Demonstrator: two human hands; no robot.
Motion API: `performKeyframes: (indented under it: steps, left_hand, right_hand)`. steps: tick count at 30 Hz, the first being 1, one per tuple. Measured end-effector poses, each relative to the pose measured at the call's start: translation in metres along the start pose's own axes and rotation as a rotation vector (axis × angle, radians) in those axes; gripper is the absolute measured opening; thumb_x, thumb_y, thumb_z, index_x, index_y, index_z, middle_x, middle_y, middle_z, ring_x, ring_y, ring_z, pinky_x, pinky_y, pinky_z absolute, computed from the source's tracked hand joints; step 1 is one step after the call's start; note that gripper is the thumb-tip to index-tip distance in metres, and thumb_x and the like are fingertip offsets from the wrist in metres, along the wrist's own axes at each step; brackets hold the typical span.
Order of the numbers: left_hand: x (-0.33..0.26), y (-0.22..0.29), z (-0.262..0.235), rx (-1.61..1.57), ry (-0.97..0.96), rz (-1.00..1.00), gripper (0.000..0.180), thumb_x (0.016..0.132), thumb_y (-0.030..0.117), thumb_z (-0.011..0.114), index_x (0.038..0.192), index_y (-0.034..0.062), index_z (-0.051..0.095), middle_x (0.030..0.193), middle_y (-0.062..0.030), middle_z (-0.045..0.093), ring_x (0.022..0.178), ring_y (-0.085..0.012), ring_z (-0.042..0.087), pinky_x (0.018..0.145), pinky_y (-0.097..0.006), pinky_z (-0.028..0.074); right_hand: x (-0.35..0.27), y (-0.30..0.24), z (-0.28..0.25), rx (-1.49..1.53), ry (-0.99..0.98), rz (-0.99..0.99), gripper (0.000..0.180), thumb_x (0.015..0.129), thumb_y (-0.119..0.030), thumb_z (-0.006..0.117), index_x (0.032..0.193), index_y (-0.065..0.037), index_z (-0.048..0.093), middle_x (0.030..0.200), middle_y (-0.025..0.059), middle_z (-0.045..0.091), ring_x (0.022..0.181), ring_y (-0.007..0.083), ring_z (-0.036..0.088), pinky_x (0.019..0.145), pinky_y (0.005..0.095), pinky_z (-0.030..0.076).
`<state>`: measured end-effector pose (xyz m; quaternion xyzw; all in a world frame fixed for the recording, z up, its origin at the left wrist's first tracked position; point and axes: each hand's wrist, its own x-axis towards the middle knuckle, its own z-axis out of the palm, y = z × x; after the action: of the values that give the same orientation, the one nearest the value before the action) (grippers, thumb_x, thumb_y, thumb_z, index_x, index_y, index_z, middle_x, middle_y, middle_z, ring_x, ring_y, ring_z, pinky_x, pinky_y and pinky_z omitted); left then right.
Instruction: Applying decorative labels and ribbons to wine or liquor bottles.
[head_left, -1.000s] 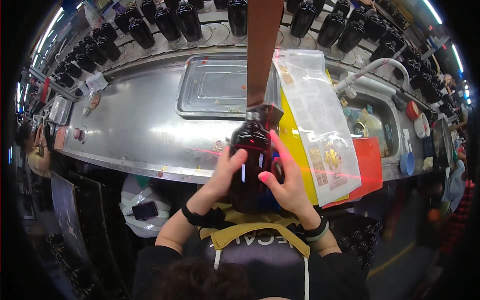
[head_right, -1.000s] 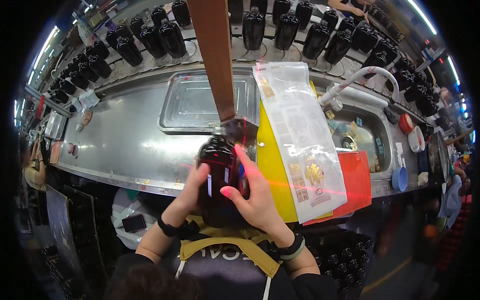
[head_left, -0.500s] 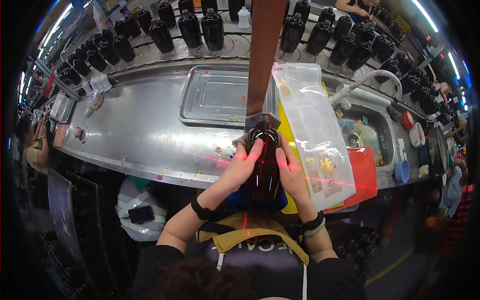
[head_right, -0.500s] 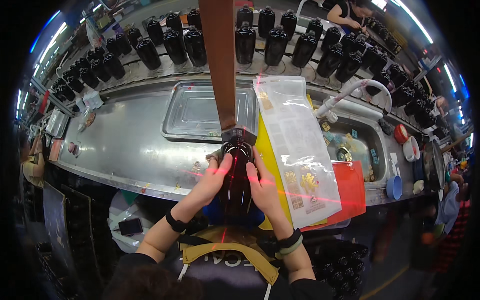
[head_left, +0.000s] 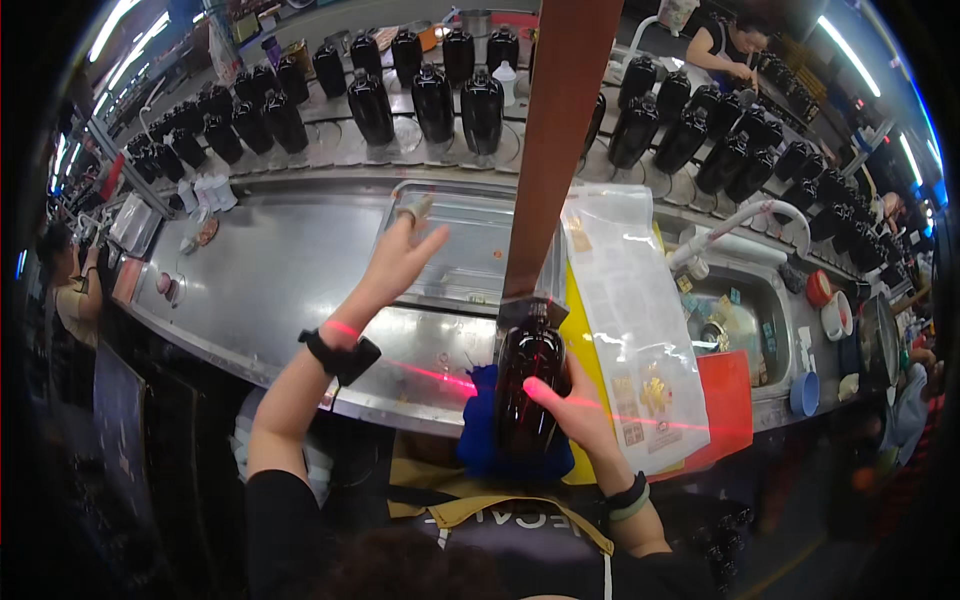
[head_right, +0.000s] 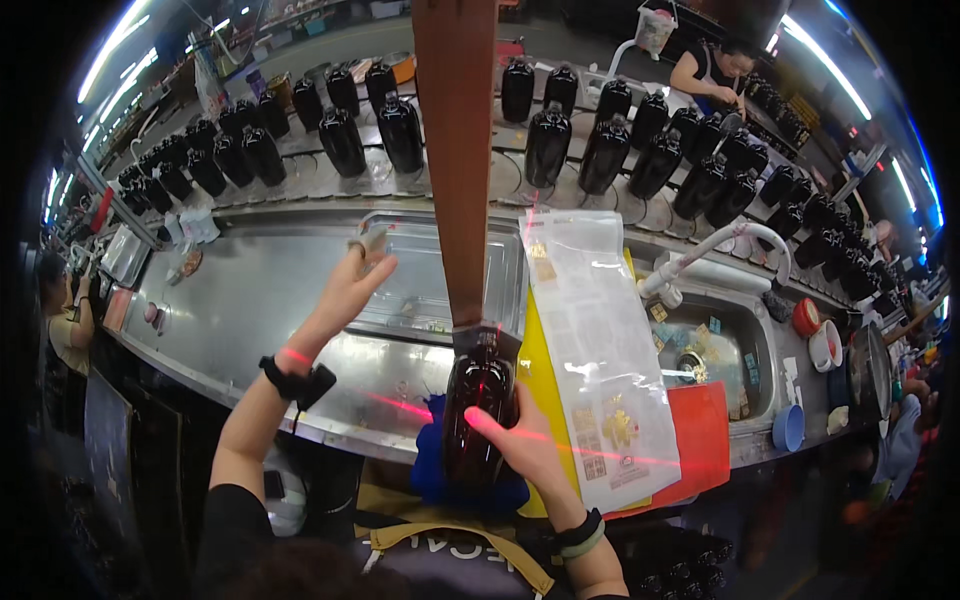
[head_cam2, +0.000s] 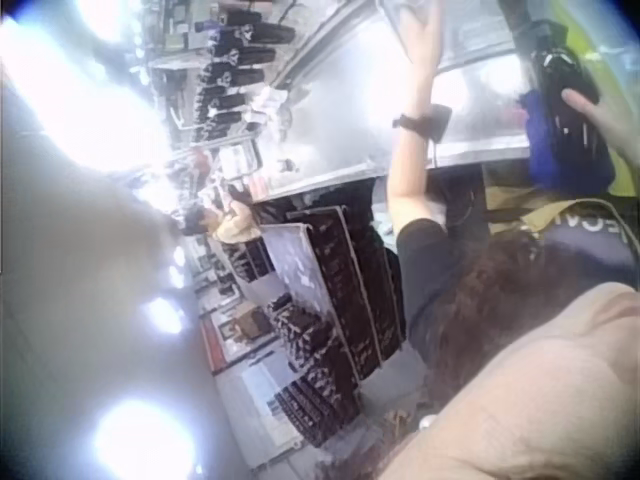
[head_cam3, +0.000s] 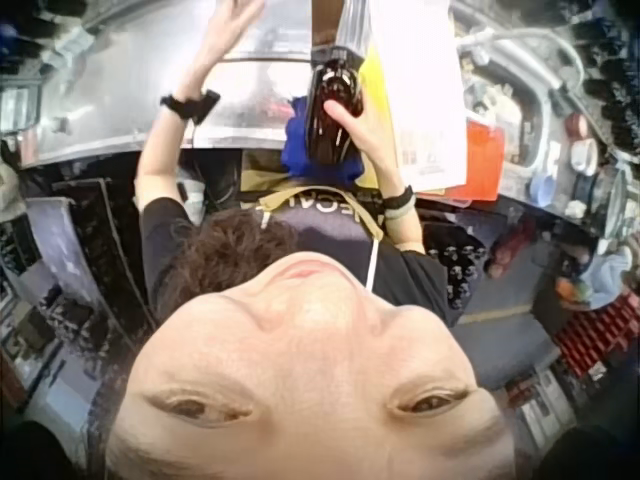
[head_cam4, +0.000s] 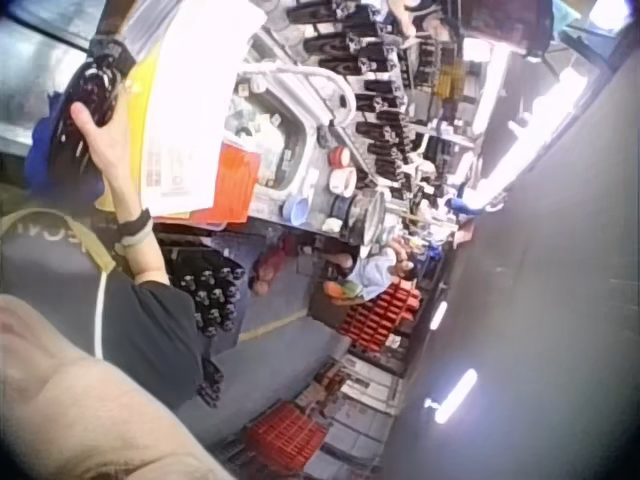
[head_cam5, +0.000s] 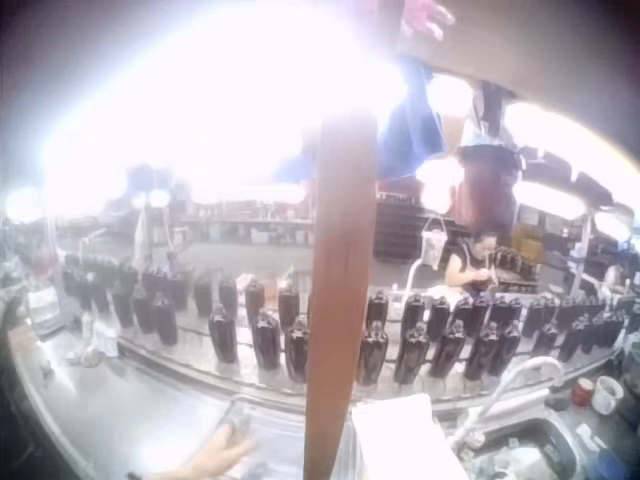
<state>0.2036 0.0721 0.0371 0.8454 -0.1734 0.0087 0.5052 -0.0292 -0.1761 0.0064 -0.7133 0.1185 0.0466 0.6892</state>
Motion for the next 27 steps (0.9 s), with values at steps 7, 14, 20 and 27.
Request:
performKeyframes:
  steps: [7,14,20,27]
  left_hand:
    - [0.201,-0.052,-0.013,0.23,0.279,0.253,0.075,0.086,0.041,0.082,0.138,-0.0055,0.055,0.128,-0.0289,0.065,0.12,-0.0413,0.063,0.102,-0.046,0.049]
    - [0.329,-0.046,0.04,0.469,0.26,0.547,0.05,0.101,0.029,0.064,0.145,0.0054,0.054,0.138,-0.0166,0.063,0.122,-0.0339,0.063,0.103,-0.041,0.052]
    - [0.346,-0.06,0.068,0.004,0.277,0.3,0.08,0.065,0.033,0.096,0.127,-0.0016,0.059,0.115,-0.0146,0.069,0.107,-0.0266,0.067,0.098,-0.038,0.052]
    - [0.287,-0.033,0.073,0.024,0.24,0.379,0.064,0.074,0.025,0.093,0.124,-0.002,0.065,0.111,-0.0102,0.073,0.102,-0.0209,0.07,0.094,-0.035,0.054]
  right_hand:
    - [0.001,-0.011,0.002,-0.272,0.023,0.022,0.073,0.083,-0.048,0.085,0.131,0.001,0.059,0.11,0.0163,0.072,0.103,0.0251,0.07,0.09,0.0364,0.054]
    - [0.064,-0.079,-0.089,-0.549,0.318,-0.274,0.059,0.094,-0.035,0.076,0.14,-0.004,0.058,0.107,0.0158,0.072,0.07,0.0178,0.061,0.069,0.0329,0.052]
    - [0.173,-0.111,-0.095,-0.645,0.186,-0.518,0.054,0.094,-0.029,0.075,0.14,-0.008,0.057,0.112,0.0152,0.069,0.079,0.0271,0.067,0.075,0.0382,0.055]
    - [0.301,-0.142,-0.092,-0.919,0.32,-0.721,0.064,0.092,-0.031,0.076,0.149,-0.02,0.049,0.113,0.0188,0.064,0.099,0.0427,0.069,0.085,0.0526,0.055]
